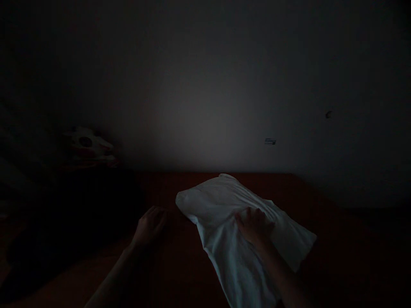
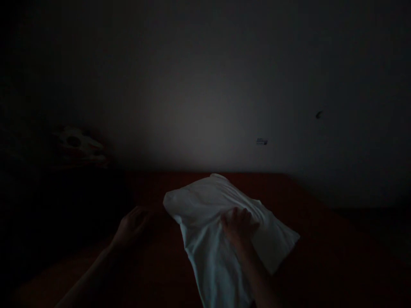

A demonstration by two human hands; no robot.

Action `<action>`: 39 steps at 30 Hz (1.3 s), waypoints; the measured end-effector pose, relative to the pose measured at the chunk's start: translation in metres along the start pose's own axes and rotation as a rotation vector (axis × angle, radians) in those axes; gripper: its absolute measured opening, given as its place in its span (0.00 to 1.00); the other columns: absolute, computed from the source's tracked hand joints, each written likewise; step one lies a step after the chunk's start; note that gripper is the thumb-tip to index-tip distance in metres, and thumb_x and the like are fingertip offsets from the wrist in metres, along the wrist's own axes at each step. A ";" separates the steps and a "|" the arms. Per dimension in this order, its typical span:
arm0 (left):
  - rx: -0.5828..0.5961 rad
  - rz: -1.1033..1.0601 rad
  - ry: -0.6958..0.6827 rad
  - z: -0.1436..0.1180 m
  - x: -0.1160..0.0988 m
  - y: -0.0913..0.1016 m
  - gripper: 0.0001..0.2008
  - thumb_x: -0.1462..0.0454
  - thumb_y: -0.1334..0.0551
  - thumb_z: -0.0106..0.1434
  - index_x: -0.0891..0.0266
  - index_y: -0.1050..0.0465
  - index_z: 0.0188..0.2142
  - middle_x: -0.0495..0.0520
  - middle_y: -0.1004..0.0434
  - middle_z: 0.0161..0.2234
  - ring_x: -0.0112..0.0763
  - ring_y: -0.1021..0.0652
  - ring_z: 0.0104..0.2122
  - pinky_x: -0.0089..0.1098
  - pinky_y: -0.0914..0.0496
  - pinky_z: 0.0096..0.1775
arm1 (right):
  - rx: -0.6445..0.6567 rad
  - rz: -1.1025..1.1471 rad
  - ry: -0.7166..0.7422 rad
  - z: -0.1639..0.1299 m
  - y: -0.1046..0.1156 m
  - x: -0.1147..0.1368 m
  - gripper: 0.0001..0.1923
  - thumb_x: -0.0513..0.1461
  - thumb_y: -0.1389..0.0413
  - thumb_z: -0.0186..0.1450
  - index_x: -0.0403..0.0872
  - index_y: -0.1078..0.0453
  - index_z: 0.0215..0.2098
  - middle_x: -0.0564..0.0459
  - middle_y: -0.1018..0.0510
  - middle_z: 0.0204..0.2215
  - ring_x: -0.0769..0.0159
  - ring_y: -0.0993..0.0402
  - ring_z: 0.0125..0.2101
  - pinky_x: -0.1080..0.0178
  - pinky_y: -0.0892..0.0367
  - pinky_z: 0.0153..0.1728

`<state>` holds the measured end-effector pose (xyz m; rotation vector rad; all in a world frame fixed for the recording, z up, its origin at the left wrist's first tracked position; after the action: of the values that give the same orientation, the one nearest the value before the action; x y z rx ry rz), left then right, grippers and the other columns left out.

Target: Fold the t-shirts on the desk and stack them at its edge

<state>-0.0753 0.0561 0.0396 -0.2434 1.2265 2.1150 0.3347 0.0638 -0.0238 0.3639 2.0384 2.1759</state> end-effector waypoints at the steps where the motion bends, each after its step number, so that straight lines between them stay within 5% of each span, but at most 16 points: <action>1: 0.014 -0.007 -0.003 0.000 -0.002 -0.003 0.15 0.54 0.44 0.68 0.60 0.23 0.39 0.56 0.20 0.36 0.35 0.19 0.34 0.33 0.24 0.37 | 0.030 -0.042 -0.060 -0.007 0.003 -0.003 0.43 0.61 0.60 0.70 0.39 0.40 0.69 0.23 0.40 0.66 0.23 0.46 0.65 0.19 0.57 0.56; 3: 0.038 -0.019 -0.014 0.001 -0.006 -0.008 0.15 0.54 0.44 0.68 0.60 0.23 0.38 0.55 0.20 0.35 0.34 0.19 0.33 0.32 0.24 0.36 | 0.023 -0.081 -0.009 -0.016 0.013 0.004 0.47 0.64 0.57 0.67 0.38 0.39 0.69 0.23 0.42 0.68 0.24 0.51 0.67 0.22 0.63 0.60; 7: 0.057 -0.032 -0.007 0.000 -0.009 -0.009 0.15 0.53 0.44 0.67 0.59 0.23 0.38 0.55 0.19 0.35 0.34 0.19 0.32 0.31 0.24 0.35 | -0.015 0.057 0.445 -0.025 0.023 0.045 0.43 0.65 0.56 0.67 0.54 0.45 0.72 0.43 0.52 0.74 0.39 0.63 0.72 0.33 0.67 0.66; 11: 0.069 -0.015 0.023 0.000 -0.003 -0.010 0.17 0.52 0.44 0.67 0.59 0.22 0.38 0.56 0.19 0.36 0.35 0.19 0.33 0.32 0.24 0.36 | 0.141 0.131 0.385 -0.016 0.005 0.050 0.43 0.68 0.59 0.67 0.59 0.49 0.73 0.45 0.55 0.74 0.37 0.64 0.72 0.28 0.65 0.64; 16: 0.110 -0.005 -0.001 -0.002 -0.001 -0.017 0.19 0.50 0.44 0.67 0.59 0.21 0.38 0.57 0.18 0.36 0.37 0.18 0.34 0.32 0.23 0.36 | 0.137 0.132 0.300 0.004 0.004 0.038 0.44 0.69 0.61 0.66 0.60 0.51 0.73 0.45 0.58 0.75 0.36 0.66 0.72 0.25 0.67 0.63; 23: 0.222 0.022 -0.038 -0.002 -0.001 -0.025 0.20 0.48 0.43 0.66 0.57 0.20 0.42 0.55 0.16 0.39 0.38 0.16 0.35 0.32 0.21 0.38 | 0.130 0.054 0.155 0.038 0.009 -0.033 0.45 0.69 0.63 0.66 0.61 0.53 0.73 0.45 0.57 0.75 0.36 0.65 0.72 0.24 0.65 0.61; 32: 0.231 0.022 0.004 -0.005 0.021 -0.035 0.19 0.46 0.42 0.65 0.51 0.19 0.42 0.52 0.15 0.42 0.41 0.16 0.38 0.34 0.20 0.38 | 0.111 -0.051 -0.024 0.071 0.006 -0.144 0.42 0.67 0.63 0.67 0.61 0.52 0.73 0.49 0.56 0.75 0.40 0.60 0.72 0.27 0.59 0.62; 39: 0.237 0.018 -0.009 -0.004 0.024 -0.037 0.19 0.46 0.42 0.65 0.51 0.18 0.42 0.53 0.15 0.42 0.40 0.15 0.37 0.33 0.20 0.38 | 0.112 -0.074 -0.108 0.091 -0.005 -0.202 0.41 0.65 0.65 0.68 0.61 0.54 0.74 0.51 0.57 0.75 0.42 0.61 0.72 0.27 0.57 0.62</action>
<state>-0.0712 0.0758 0.0001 -0.1178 1.4637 1.9607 0.5530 0.0983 -0.0402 0.4028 2.0861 1.9612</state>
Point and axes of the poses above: each hand's wrist, its own z-axis towards the middle knuckle, its own y-axis out of the back of the hand, x = y × z, the point moved 7 cm from there along z, towards the middle knuckle
